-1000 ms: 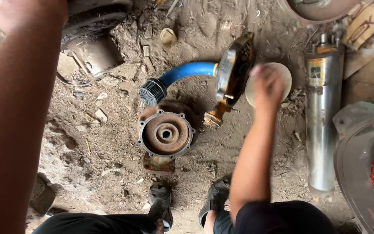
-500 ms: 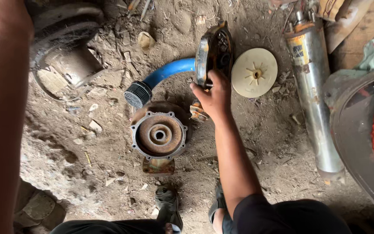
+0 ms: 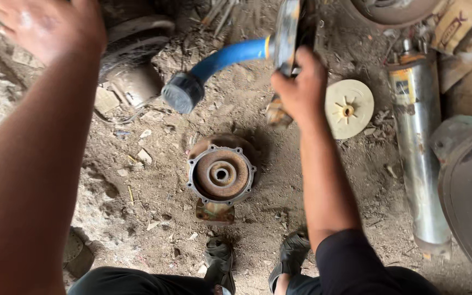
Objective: The person crouches on the ground of a repair workshop and picks up rusty water pump housings and fittings one at a time, arranging them together on the dirt floor. They then carry a pump part to a workbench holding electric motors and set it down among the equipment.
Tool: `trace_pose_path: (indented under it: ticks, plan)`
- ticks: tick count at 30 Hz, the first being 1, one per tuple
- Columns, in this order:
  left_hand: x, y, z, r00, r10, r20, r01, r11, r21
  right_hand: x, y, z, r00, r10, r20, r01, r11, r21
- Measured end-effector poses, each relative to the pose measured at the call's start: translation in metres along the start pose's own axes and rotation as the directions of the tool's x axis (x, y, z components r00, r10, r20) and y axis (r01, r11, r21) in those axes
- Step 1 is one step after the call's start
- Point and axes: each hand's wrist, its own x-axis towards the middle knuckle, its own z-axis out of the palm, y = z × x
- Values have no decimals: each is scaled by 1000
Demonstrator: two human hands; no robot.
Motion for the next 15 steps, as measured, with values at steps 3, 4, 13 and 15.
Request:
trace_pose_path:
  ticks: [3,4,13,15]
  plan:
    - [-8,2,-8,1000,8,7,-8,999,-53,42,9,-3,992,-126,26,128,988,-88]
    - [-10,2,-9,1000,8,9,-8,997,-78,56,14,-3,985,-171,30,173,978,-114]
    - [-9,-9,5,993,64,-100,-60,998,37,111,51,12,968,-231,95,245,950,-193]
    - [1,-12,14,999,21,-44,-20,999,31,115,56,11,963,-237,125,252,961,-118]
